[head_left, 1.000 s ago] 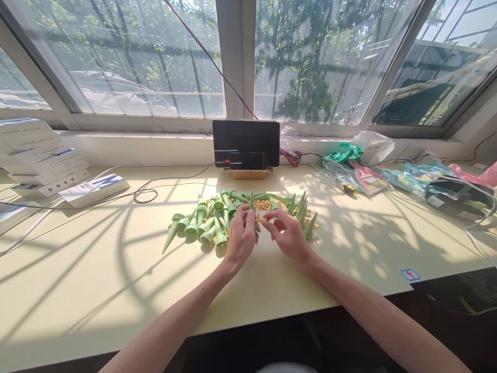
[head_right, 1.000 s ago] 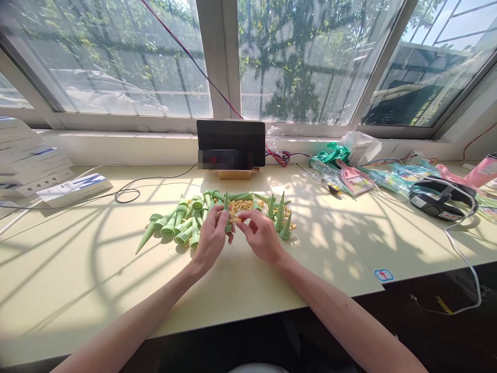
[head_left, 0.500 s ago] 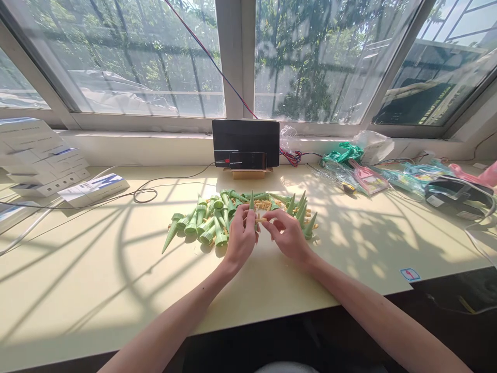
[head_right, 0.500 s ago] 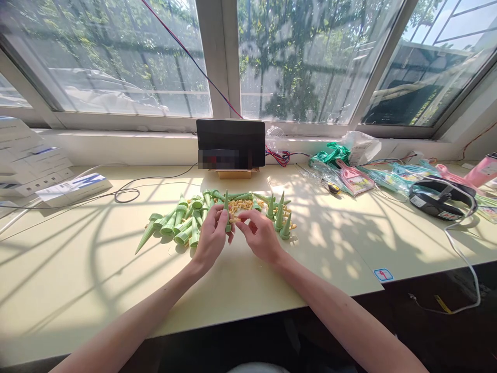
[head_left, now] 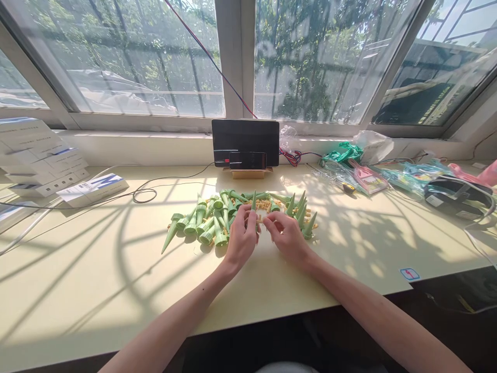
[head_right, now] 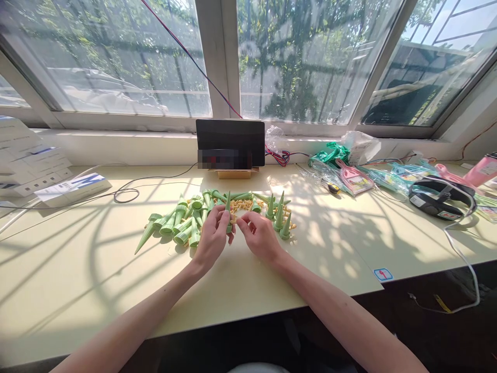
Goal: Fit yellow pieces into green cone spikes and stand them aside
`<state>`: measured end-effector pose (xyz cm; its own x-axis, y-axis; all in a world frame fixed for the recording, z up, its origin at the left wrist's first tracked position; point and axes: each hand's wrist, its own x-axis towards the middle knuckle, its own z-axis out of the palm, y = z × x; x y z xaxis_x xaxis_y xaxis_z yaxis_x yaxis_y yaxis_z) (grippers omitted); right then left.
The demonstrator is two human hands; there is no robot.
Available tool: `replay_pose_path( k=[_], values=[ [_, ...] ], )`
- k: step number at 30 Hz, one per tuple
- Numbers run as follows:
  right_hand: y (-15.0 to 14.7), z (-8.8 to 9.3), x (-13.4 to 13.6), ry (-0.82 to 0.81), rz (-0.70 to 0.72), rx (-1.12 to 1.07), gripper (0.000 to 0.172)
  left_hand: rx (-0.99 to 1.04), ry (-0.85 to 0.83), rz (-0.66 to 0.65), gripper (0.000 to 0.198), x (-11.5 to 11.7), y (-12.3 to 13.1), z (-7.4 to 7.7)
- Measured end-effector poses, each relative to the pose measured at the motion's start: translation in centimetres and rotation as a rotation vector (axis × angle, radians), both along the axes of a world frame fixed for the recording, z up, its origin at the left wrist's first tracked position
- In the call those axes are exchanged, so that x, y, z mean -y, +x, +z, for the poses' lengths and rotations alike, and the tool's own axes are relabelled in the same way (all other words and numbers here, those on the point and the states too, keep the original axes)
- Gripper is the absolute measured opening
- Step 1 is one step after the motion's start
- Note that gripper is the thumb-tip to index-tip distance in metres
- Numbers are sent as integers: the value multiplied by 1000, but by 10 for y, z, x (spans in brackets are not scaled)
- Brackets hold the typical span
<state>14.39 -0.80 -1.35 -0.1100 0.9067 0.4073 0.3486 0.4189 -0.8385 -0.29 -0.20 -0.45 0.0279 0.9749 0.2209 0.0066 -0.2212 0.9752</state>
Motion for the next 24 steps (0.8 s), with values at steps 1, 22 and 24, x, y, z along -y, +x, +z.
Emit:
replay_pose_path(
  k=[1, 22, 24],
  values=[
    [0, 0, 0, -2, -1, 3, 39, 0, 0, -5, 25, 0, 0, 0],
    [0, -3, -3, 37, -41, 57, 44, -43, 4, -2, 24, 1, 1, 1],
    [0, -3, -3, 29, -41, 53, 43, -43, 2, 0, 24, 2, 1, 2]
  ],
)
